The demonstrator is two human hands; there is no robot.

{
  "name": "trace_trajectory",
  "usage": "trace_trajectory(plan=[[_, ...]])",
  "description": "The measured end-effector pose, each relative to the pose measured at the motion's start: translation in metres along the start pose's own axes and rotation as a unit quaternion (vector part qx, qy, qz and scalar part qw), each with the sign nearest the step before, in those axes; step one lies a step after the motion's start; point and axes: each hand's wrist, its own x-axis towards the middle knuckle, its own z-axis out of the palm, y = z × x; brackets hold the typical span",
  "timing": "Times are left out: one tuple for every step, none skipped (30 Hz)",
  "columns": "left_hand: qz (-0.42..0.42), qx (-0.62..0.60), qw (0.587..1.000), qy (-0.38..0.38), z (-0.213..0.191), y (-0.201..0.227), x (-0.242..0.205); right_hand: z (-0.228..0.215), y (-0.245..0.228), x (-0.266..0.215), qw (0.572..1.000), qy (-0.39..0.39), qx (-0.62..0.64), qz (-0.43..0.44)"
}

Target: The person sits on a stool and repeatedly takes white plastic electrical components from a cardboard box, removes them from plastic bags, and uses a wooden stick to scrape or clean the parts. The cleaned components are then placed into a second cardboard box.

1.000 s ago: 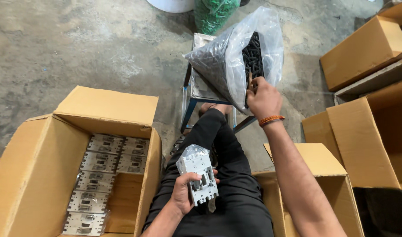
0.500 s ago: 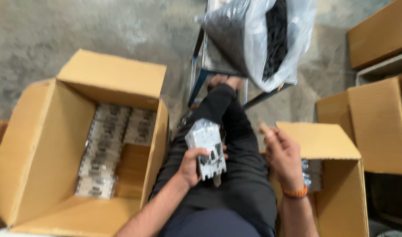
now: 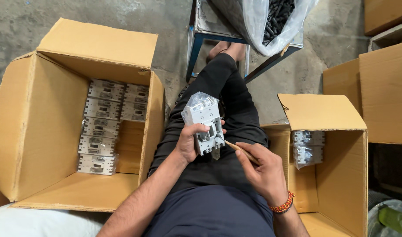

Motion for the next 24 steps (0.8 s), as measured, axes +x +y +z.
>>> trace_trajectory(plan=[[0.005,0.003,1.0,0.0,0.001,0.0,-0.001,0.0,-0.001,0.0,1.0,0.004,-0.005,0.001],[0.006,0.006,1.0,0.0,0.001,0.001,-0.001,-0.001,-0.003,-0.001,1.0,0.002,-0.006,0.015],[0.007,0.008,1.0,0.0,0.002,0.001,-0.001,-0.001,-0.003,-0.001,1.0,0.001,-0.008,0.029],[0.007,0.01,1.0,-0.001,0.003,0.001,-0.002,-0.001,-0.003,-0.002,0.999,0.0,-0.009,0.044],[0.011,0.014,1.0,-0.003,0.003,0.0,-0.002,-0.001,-0.003,-0.002,1.0,0.003,-0.002,0.021],[0.015,0.018,1.0,-0.007,0.004,0.001,-0.002,-0.001,-0.003,-0.002,1.0,0.007,0.004,-0.003],[0.02,0.023,0.999,-0.011,0.005,0.001,-0.002,0.0,-0.003,-0.002,1.0,0.011,0.011,-0.026],[0.024,0.033,0.999,-0.008,0.006,0.001,-0.002,0.0,-0.003,-0.002,1.0,0.008,-0.001,-0.009],[0.029,0.043,0.999,-0.005,0.007,0.001,-0.002,0.001,-0.002,-0.002,1.0,0.005,-0.013,0.008],[0.034,0.053,0.998,-0.001,0.008,0.001,-0.002,0.002,-0.002,-0.002,0.999,0.001,-0.024,0.024],[0.039,0.063,0.997,0.003,0.008,0.001,-0.003,0.002,-0.002,-0.002,0.999,-0.005,-0.04,0.02],[0.043,0.074,0.996,0.008,0.008,0.0,-0.003,0.003,-0.002,-0.002,0.998,-0.011,-0.056,0.016],[0.048,0.085,0.995,0.013,0.008,0.0,-0.003,0.002,-0.002,-0.002,0.997,-0.017,-0.072,0.012],[0.053,0.106,0.993,0.011,0.007,-0.001,-0.004,0.002,-0.002,-0.002,0.994,-0.016,-0.099,-0.042],[0.058,0.128,0.99,0.009,0.006,-0.002,-0.004,0.002,-0.001,-0.002,0.987,-0.015,-0.126,-0.095],[0.062,0.15,0.987,0.006,0.005,-0.002,-0.004,0.001,0.0,-0.002,0.977,-0.013,-0.152,-0.148],[0.068,0.176,0.982,-0.005,0.004,-0.003,-0.004,0.0,0.002,-0.003,0.974,-0.034,-0.168,-0.149],[0.073,0.201,0.977,-0.017,0.003,-0.004,-0.004,0.0,0.005,-0.003,0.97,-0.054,-0.185,-0.15],[0.079,0.226,0.971,-0.029,0.001,-0.006,-0.004,-0.001,0.01,-0.004,0.965,-0.074,-0.202,-0.15],[0.082,0.234,0.968,-0.036,-0.001,-0.007,-0.005,0.0,0.015,-0.006,0.963,-0.087,-0.211,-0.144],[0.085,0.243,0.965,-0.044,-0.003,-0.009,-0.005,0.001,0.021,-0.008,0.96,-0.1,-0.221,-0.137],[0.089,0.252,0.962,-0.051,-0.005,-0.01,-0.004,0.003,0.029,-0.009,0.957,-0.113,-0.231,-0.132],[0.087,0.25,0.963,-0.051,-0.007,-0.011,-0.004,0.006,0.037,-0.011,0.965,-0.117,-0.207,-0.11],[0.085,0.249,0.963,-0.052,-0.009,-0.012,-0.003,0.009,0.046,-0.013,0.972,-0.12,-0.181,-0.088]])
